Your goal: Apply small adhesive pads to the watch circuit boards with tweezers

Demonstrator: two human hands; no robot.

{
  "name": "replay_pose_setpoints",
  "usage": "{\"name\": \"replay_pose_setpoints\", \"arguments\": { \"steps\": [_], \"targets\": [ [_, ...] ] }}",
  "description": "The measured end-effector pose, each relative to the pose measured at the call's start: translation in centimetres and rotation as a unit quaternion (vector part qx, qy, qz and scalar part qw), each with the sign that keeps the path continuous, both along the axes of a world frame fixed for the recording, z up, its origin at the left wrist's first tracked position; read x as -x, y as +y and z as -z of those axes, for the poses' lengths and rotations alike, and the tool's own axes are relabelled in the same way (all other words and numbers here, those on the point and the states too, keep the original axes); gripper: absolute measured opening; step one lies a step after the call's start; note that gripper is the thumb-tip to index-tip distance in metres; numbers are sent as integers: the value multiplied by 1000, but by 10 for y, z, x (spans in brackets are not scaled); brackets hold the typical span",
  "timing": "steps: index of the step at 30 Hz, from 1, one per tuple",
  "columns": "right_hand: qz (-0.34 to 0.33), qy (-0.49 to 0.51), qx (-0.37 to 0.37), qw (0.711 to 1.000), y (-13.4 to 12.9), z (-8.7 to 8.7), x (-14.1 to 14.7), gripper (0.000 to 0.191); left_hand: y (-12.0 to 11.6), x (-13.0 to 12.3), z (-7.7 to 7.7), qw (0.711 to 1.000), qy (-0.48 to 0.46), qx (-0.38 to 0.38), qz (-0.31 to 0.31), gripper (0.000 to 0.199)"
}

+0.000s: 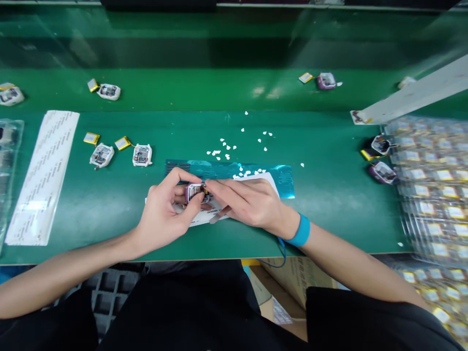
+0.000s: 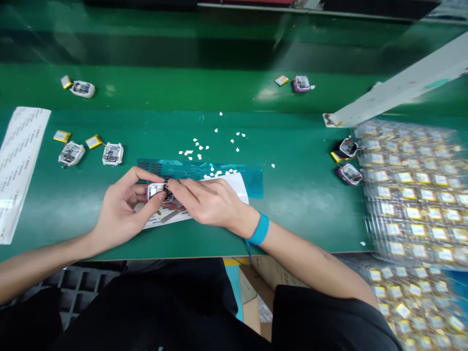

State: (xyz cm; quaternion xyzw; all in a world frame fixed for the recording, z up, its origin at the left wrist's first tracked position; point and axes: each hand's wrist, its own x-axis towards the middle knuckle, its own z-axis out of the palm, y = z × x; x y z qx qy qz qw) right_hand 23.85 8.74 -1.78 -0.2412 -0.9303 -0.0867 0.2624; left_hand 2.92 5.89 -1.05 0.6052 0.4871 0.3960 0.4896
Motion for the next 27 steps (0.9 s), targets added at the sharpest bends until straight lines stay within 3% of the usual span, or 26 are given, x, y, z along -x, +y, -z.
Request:
{"name": "replay_pose_setpoints", "arguments": {
  "steps": [5,9,12,16,19,22,27],
  "targets": [
    [5,-34,-42,999,-8,2,5,32,-5,1,0,994,57,-96,-24,12],
    [4,47,11,999,-11,6,10,32,-1,4,1,980,83,-179,-38,7],
    [6,167,143,976,-10,4,15,23,1,7,1,976,84,-202,-22,8],
    [29,250,371,894,-6,-6,19,16,1,7,0,973,95,-208,26,11],
    [11,262,476,839,-4,-9,18,20,-1,8,1,968,106,-220,53,16],
    [12,285,478,831,-3,-7,16,21,-1,8,1,972,82,-210,63,18],
    [9,275,451,849,-1,-9,13,36,1,7,-6,991,37,-119,55,12]
  ]
}}
